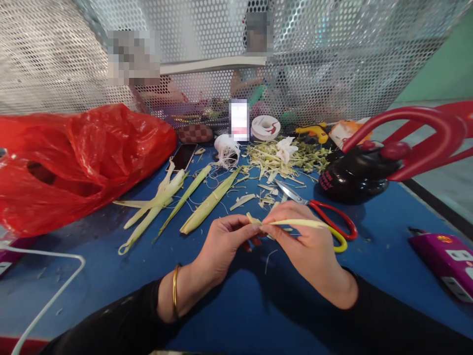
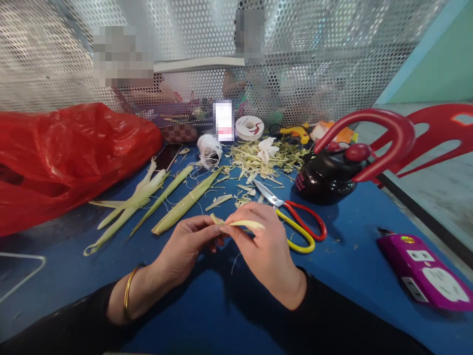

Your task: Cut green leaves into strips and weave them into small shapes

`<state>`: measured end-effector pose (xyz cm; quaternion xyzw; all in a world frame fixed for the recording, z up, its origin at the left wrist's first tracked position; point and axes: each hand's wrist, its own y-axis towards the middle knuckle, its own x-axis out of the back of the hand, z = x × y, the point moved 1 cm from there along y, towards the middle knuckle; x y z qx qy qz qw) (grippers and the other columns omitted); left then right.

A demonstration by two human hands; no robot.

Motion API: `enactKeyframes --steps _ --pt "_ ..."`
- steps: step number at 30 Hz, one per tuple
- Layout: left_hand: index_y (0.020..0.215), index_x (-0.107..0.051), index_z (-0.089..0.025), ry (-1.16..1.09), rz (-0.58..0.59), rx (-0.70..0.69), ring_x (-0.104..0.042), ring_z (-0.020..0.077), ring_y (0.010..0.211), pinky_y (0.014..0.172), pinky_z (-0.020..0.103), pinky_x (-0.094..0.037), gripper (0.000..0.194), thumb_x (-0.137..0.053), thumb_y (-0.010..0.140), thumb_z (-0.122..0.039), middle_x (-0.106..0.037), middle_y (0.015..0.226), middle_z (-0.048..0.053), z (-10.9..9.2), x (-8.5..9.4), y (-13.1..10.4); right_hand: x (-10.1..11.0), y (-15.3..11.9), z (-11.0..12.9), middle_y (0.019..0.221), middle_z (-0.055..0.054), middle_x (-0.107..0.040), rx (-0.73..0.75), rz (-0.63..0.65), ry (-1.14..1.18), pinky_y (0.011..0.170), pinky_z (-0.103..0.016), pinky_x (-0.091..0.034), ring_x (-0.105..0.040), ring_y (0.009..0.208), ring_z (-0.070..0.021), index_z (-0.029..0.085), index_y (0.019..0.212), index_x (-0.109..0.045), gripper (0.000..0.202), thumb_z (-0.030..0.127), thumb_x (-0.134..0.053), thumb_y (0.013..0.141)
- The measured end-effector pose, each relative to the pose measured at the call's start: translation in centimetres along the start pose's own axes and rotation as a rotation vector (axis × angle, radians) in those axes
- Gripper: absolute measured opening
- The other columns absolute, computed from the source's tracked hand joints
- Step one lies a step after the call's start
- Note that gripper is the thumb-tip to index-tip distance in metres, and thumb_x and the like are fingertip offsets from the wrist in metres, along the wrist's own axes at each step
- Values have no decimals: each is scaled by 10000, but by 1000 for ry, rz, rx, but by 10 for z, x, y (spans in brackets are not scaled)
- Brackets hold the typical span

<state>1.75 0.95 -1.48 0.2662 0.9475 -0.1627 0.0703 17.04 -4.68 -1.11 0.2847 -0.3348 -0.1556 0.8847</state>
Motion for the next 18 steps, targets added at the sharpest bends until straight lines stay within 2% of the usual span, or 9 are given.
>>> enactKeyframes --steps 2,5,10,18 --pt "687 -716 -140 6 24 10 -557 88 565 498 177 -403 143 -726 745 -270 -684 680 30 0 1 0 0 1 -4 919 -42 -672 -70 10 25 813 -376 -489 -632 916 -211 222 801 -645 73 177 -640 858" --pt "694 -712 -139 17 53 16 -568 84 564 491 170 -398 140 -716 752 -266 -690 691 31 0 3 0 -1 1 -6 992 -59 -688 -72 72 31 898 -429 -460 -611 1027 -239 222 827 -623 70 169 -606 870" --pt "800 -715 -142 11 103 49 -628 113 613 495 182 -415 174 -718 761 -311 -711 798 52 1 3 1 0 4 -5 781 -27 -679 -140 146 -12 809 -405 -469 -629 791 -203 207 752 -600 136 171 -576 881" --pt "844 -705 -142 -16 58 99 -615 99 578 497 182 -404 204 -766 715 -288 -732 809 65 3 1 2 -2 4 -6 764 -27 -691 -294 157 34 655 -327 -483 -640 730 -198 206 761 -634 109 220 -598 863"
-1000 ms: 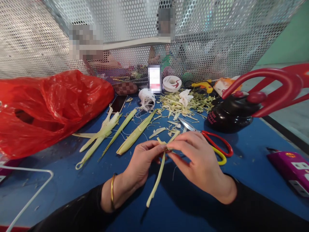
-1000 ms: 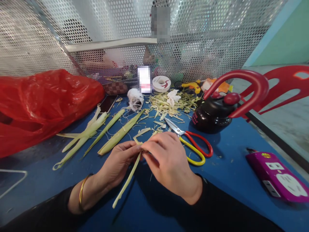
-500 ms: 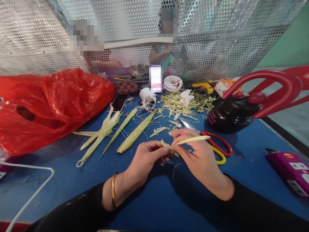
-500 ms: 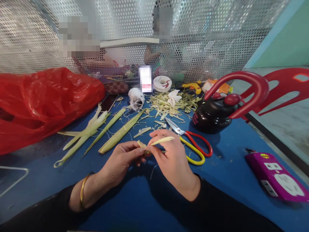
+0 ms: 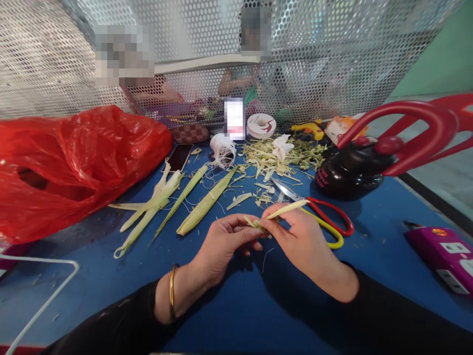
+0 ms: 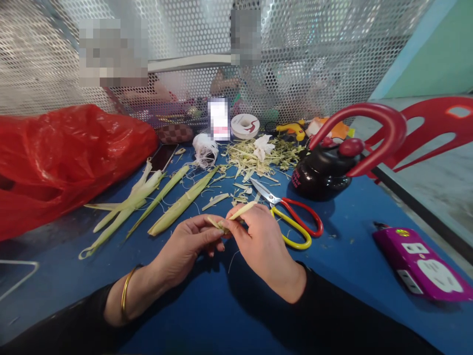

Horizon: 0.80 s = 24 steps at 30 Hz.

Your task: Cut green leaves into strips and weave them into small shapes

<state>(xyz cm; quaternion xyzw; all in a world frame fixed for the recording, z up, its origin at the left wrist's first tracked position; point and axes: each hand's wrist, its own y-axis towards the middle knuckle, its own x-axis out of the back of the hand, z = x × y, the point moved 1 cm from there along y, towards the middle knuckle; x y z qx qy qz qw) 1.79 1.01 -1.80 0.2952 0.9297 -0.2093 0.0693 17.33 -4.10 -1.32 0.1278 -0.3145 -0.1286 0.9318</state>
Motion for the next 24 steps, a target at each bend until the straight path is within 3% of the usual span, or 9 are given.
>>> enactKeyframes --steps 7,14,19,24 --pt "773 -676 -139 -12 -7 -11 -605 90 582 508 175 -408 176 -765 717 -280 -688 715 19 -1 0 1 -3 -1 3 736 -18 -689 -94 9 73 623 -300 -483 -645 701 -190 201 748 -632 94 233 -619 836" --pt "764 -612 -151 -91 66 46 -649 104 617 570 186 -471 183 -740 761 -282 -661 711 -1 -2 0 -1 -1 2 4 705 5 -679 -150 38 275 593 -262 -492 -624 632 -149 191 783 -632 53 232 -635 817" --pt "781 -611 -150 -119 99 82 -684 126 659 595 192 -487 199 -744 764 -297 -702 770 30 -3 1 -2 4 6 5 685 10 -655 -113 86 338 590 -258 -499 -619 625 -144 194 747 -651 95 192 -603 829" --pt "759 -606 -150 -141 90 95 -658 101 591 591 195 -486 196 -756 748 -276 -722 786 39 -4 1 -1 4 5 2 702 9 -669 -53 54 268 651 -284 -504 -633 662 -156 204 724 -643 113 173 -603 825"
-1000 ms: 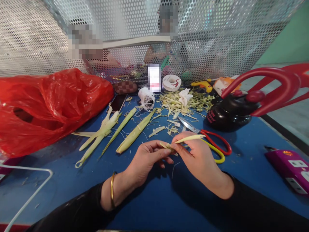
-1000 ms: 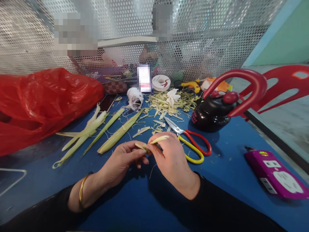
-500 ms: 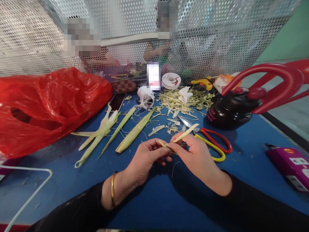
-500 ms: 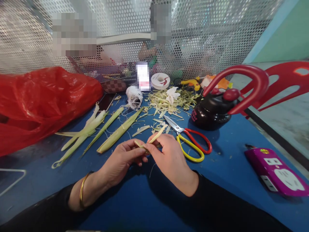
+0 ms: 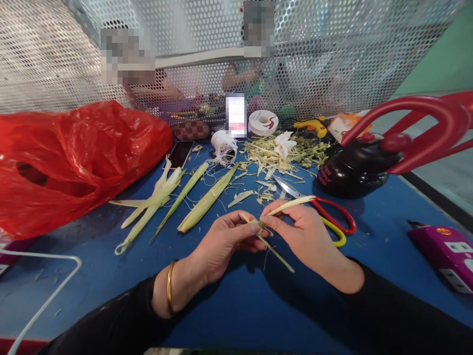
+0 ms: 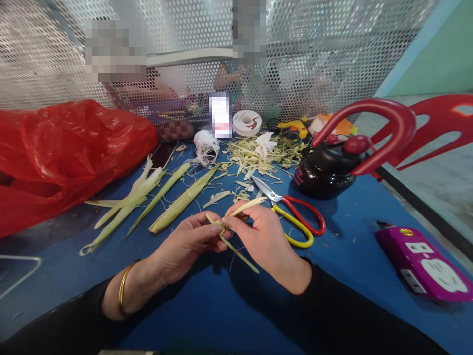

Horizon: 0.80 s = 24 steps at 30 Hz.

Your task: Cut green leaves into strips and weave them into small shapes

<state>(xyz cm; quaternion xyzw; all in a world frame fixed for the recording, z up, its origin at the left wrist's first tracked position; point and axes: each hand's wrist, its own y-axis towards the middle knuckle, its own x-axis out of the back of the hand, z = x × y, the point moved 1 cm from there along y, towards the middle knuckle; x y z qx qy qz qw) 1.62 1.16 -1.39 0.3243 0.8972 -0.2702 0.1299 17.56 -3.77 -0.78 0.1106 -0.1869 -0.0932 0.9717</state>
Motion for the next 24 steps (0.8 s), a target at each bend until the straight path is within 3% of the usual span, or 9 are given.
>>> enactKeyframes --steps 15,24 --pt "702 -574 -157 27 -32 -14 -554 61 523 492 161 -388 187 -736 744 -242 -662 684 2 1 2 2 -2 -1 2 714 -1 -672 -4 -46 -61 659 -287 -489 -615 655 -159 204 670 -616 158 189 -596 827" --pt "735 -578 -167 8 29 -13 -544 57 532 502 167 -386 230 -774 721 -288 -642 687 -18 1 2 3 -5 -4 3 677 19 -630 2 -36 -93 611 -266 -453 -575 615 -144 210 696 -600 162 187 -567 853"
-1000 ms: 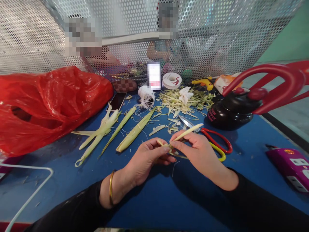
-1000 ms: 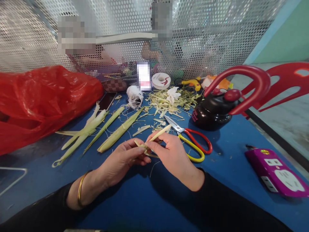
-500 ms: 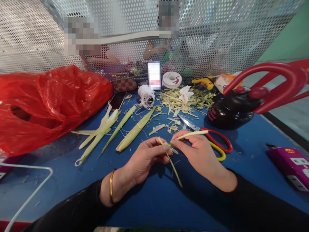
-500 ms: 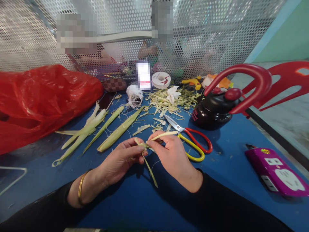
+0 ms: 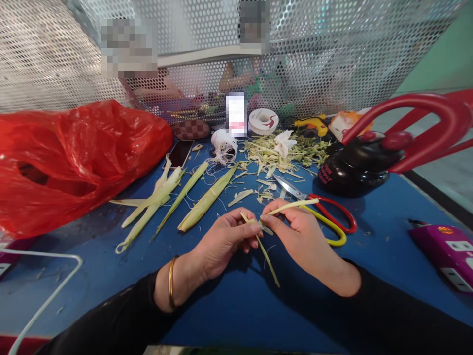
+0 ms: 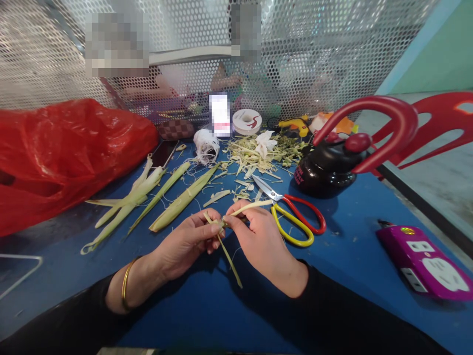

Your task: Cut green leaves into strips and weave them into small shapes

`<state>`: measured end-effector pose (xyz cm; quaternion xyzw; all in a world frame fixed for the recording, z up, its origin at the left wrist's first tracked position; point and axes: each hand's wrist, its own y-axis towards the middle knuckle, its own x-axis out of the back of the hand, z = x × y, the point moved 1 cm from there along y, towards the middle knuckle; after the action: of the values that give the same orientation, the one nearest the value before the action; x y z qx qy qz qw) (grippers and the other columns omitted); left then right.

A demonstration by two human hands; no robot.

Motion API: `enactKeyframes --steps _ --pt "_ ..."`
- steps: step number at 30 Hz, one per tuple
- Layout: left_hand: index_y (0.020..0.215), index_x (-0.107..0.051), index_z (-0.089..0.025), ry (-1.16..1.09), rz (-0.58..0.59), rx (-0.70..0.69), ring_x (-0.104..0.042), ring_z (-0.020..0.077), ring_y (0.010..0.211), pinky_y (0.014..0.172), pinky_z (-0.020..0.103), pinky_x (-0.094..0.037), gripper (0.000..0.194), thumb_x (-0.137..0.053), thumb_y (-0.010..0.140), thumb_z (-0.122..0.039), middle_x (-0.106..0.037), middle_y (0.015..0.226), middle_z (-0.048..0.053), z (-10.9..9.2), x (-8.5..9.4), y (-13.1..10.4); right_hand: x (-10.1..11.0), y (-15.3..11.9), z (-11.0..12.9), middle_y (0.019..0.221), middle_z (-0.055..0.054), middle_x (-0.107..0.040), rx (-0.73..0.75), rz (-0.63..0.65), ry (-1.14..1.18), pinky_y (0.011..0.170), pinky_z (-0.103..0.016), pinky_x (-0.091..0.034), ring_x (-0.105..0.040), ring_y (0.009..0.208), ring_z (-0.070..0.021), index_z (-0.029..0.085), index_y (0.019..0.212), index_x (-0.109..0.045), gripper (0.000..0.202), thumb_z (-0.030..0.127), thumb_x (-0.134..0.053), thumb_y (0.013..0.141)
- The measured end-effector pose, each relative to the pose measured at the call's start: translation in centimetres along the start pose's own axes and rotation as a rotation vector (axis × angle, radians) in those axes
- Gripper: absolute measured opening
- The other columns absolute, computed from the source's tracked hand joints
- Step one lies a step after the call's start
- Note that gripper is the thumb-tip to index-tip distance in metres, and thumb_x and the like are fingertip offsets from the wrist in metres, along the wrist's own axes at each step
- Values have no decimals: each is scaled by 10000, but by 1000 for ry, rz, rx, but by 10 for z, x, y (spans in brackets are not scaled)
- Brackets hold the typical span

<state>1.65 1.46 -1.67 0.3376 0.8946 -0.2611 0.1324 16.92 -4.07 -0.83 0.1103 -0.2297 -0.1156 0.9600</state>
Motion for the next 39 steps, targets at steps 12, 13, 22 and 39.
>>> enactKeyframes --steps 12,13,22,39 --pt "706 -587 -155 15 40 -35 -543 54 527 528 166 -409 174 -711 781 -249 -605 655 -26 0 0 -1 0 -2 -1 689 27 -616 43 -20 -47 654 -259 -442 -563 646 -137 207 731 -590 153 158 -557 873" --pt "711 -588 -155 19 49 -24 -554 58 537 527 167 -407 174 -705 788 -259 -607 663 -23 0 1 -1 0 -2 -1 690 27 -617 52 -16 -51 655 -259 -443 -565 647 -138 208 736 -589 155 150 -555 876" --pt "778 -654 -135 95 -14 68 -535 43 520 467 148 -364 171 -747 749 -274 -665 767 17 -5 7 -2 5 -2 2 747 0 -632 304 16 -109 709 -281 -452 -585 733 -147 194 789 -601 147 133 -553 915" --pt "750 -701 -131 -132 18 118 -511 28 492 484 141 -399 114 -770 684 -192 -648 698 -8 -7 10 -1 13 -2 8 1135 -55 -696 786 -106 -723 1105 -468 -306 -546 1214 -260 216 1033 -654 213 96 -636 858"
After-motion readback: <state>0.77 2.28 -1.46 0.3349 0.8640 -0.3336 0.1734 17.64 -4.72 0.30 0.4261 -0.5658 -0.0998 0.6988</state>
